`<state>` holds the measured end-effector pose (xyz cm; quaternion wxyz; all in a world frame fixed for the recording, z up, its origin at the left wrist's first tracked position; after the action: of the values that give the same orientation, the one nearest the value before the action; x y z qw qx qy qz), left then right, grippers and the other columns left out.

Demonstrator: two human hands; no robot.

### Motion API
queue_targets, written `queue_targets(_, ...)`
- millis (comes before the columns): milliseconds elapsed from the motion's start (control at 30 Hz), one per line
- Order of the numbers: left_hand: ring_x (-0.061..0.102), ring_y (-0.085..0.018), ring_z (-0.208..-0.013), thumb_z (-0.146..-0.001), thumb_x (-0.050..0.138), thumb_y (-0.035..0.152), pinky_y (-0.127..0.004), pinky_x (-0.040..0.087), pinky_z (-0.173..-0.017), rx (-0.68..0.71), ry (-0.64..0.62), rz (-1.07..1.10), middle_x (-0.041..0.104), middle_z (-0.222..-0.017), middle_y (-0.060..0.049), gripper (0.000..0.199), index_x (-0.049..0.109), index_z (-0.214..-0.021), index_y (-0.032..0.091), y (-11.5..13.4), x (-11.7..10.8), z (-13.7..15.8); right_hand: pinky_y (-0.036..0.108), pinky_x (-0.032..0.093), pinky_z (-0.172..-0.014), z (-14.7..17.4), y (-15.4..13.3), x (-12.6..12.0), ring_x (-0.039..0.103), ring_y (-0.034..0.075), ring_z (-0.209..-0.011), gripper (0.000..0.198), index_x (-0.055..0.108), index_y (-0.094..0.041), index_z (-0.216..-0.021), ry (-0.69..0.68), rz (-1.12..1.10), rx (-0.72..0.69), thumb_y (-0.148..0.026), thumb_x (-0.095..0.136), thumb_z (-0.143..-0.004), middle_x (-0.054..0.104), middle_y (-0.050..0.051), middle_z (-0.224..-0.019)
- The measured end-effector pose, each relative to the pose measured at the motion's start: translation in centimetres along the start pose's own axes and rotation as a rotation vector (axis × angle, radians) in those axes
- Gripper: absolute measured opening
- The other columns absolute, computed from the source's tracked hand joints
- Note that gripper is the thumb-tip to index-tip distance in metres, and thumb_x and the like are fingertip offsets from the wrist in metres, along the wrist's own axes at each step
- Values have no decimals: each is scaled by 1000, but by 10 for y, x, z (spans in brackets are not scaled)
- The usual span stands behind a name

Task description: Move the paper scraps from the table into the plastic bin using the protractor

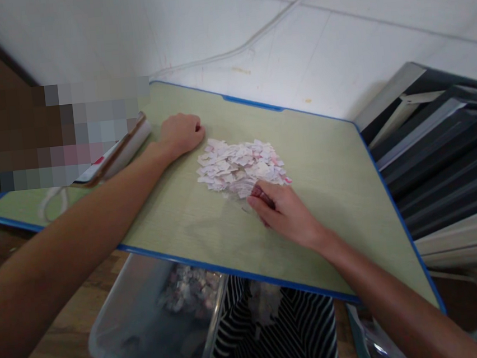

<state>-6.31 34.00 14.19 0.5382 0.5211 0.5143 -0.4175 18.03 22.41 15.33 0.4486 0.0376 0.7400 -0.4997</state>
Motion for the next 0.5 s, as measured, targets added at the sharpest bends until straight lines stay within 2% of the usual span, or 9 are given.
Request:
queue_targets(300, 57, -33, -125, -94, 33, 33, -42, 43, -103, 12, 6, 1, 64, -131, -17, 51, 63, -129, 12, -1, 3, -3, 24, 35, -46, -2, 0, -4, 45, 10, -42, 27, 45, -22, -67, -43, 10, 55, -34, 46, -91, 49, -5, -47)
queue_targets(400, 55, -34, -126, -94, 32, 32, -43, 42, -104, 12, 6, 5, 64, -131, -18, 51, 63, -129, 11, -1, 4, -3, 23, 36, -45, -1, 1, -17, 46, 10, -42, 29, 46, -22, -66, -156, -10, 96, -39, 50, -90, 48, -4, -49)
queue_targets(500, 56, -34, -125, -94, 32, 31, -43, 42, -103, 10, 10, 8, 64, -130, -18, 51, 63, -129, 11, -1, 4, -3, 22, 36, -43, 5, 6, -35, 47, 10, -44, 36, 48, -20, -66, -395, -42, 164, -47, 55, -90, 48, -4, -52)
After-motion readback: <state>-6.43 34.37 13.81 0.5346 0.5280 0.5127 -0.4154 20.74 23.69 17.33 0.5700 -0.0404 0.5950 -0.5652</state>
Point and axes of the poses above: each hand's wrist, its own z-axis away from the middle knuckle, its own x-axis out of the palm, y = z × x, the point moved 2 cm from there along -z, towards the middle knuckle
